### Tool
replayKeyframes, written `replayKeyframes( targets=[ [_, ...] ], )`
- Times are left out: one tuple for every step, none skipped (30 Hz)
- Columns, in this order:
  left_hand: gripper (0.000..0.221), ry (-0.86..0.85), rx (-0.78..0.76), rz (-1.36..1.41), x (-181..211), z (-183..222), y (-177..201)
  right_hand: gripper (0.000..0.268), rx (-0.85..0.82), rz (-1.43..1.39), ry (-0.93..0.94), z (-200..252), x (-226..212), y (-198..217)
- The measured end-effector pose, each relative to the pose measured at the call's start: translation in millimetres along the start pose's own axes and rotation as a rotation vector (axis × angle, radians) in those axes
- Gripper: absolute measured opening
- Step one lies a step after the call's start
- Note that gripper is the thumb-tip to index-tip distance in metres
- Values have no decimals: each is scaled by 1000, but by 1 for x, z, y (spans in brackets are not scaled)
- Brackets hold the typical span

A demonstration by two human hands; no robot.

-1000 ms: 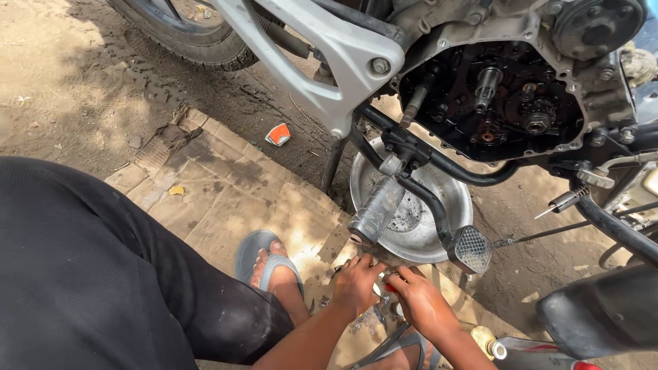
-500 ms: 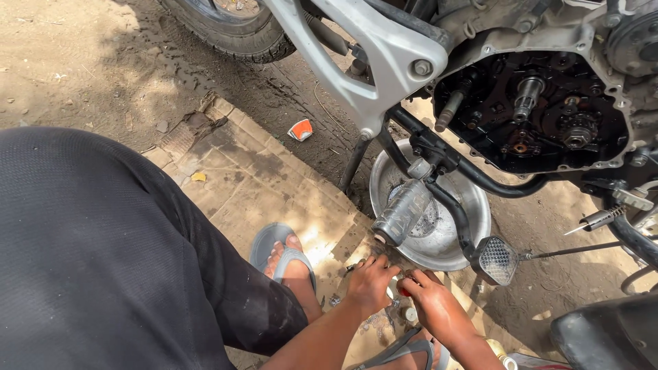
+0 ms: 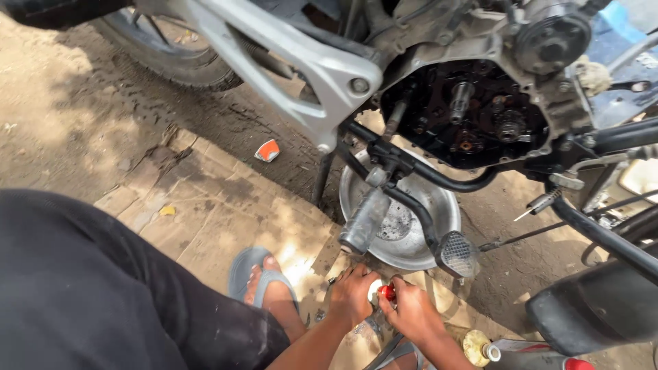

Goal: Cleaning the internal components of a motorcycle engine with a brush and cleaning fluid.

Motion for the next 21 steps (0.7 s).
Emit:
replayKeyframes(
  targets=[
    [47, 40, -36, -5, 1, 1, 3, 34, 19, -23, -40, 1, -3, -1],
    [47, 27, -40, -14, 1, -1, 2, 34, 31, -31, -46, 1, -3, 2],
    [48, 24, -24, 7, 1, 0, 2, 33, 28, -34, -70, 3, -4, 2],
    [50, 20, -9, 27, 0, 3, 1, 33, 25, -38, -93, 5, -5, 2],
    [50, 12, -14, 22, 3, 1, 3, 33, 32, -43, -99, 6, -4, 3],
    [51, 51, -58, -12, 5, 0, 5, 31, 44, -56, -72, 8, -4, 2],
    [52, 90, -99, -42, 9, -4, 5, 30, 57, -64, -45, 8, -2, 4],
    [52, 81, -100, -44, 8, -9, 3, 30, 64, -64, -50, 9, -2, 10],
    [58, 63, -79, -53, 7, -8, 1, 26, 62, -85, -15, 14, -4, 14],
    [64, 44, -59, -63, 5, -7, -1, 25, 60, -106, 19, 18, -6, 17],
    [64, 46, -59, -66, 14, -5, 8, 25, 60, -109, 21, 18, -1, 13],
    [63, 93, -132, -66, 22, -4, 16, 25, 108, -110, 104, 17, 2, 10],
    [63, 139, -202, -66, 29, -3, 24, 29, 156, -109, 189, 16, 4, 7],
    [63, 141, -200, -68, 26, -4, 22, 29, 157, -111, 193, 15, 2, 12],
    [62, 134, -186, -53, 23, -3, 19, 33, 166, -106, 239, 17, 0, 18],
    [61, 127, -172, -39, 20, -3, 16, 38, 176, -101, 285, 18, -3, 23],
    [61, 131, -169, -37, 17, -2, 14, 38, 173, -99, 289, 18, -3, 24],
    [61, 109, -156, -36, 14, -2, 12, 39, 128, -109, 269, 18, -3, 24],
    [62, 87, -140, -36, 11, -3, 10, 40, 85, -118, 251, 16, -4, 25],
    [62, 92, -135, -35, 7, -4, 7, 40, 82, -116, 257, 14, -5, 26],
    [63, 77, -118, -49, 4, -5, 3, 41, 71, -129, 249, 13, -6, 26]
  ],
)
Point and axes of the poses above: each hand's wrist, its own z-axis away from the middle knuckle, its own y-axis out of the back of the hand, x = y × z, the point moved 2 cm from there along -z, towards the middle knuckle, and after that the axes turned 6 degrees about z, right-handed, at the moved point
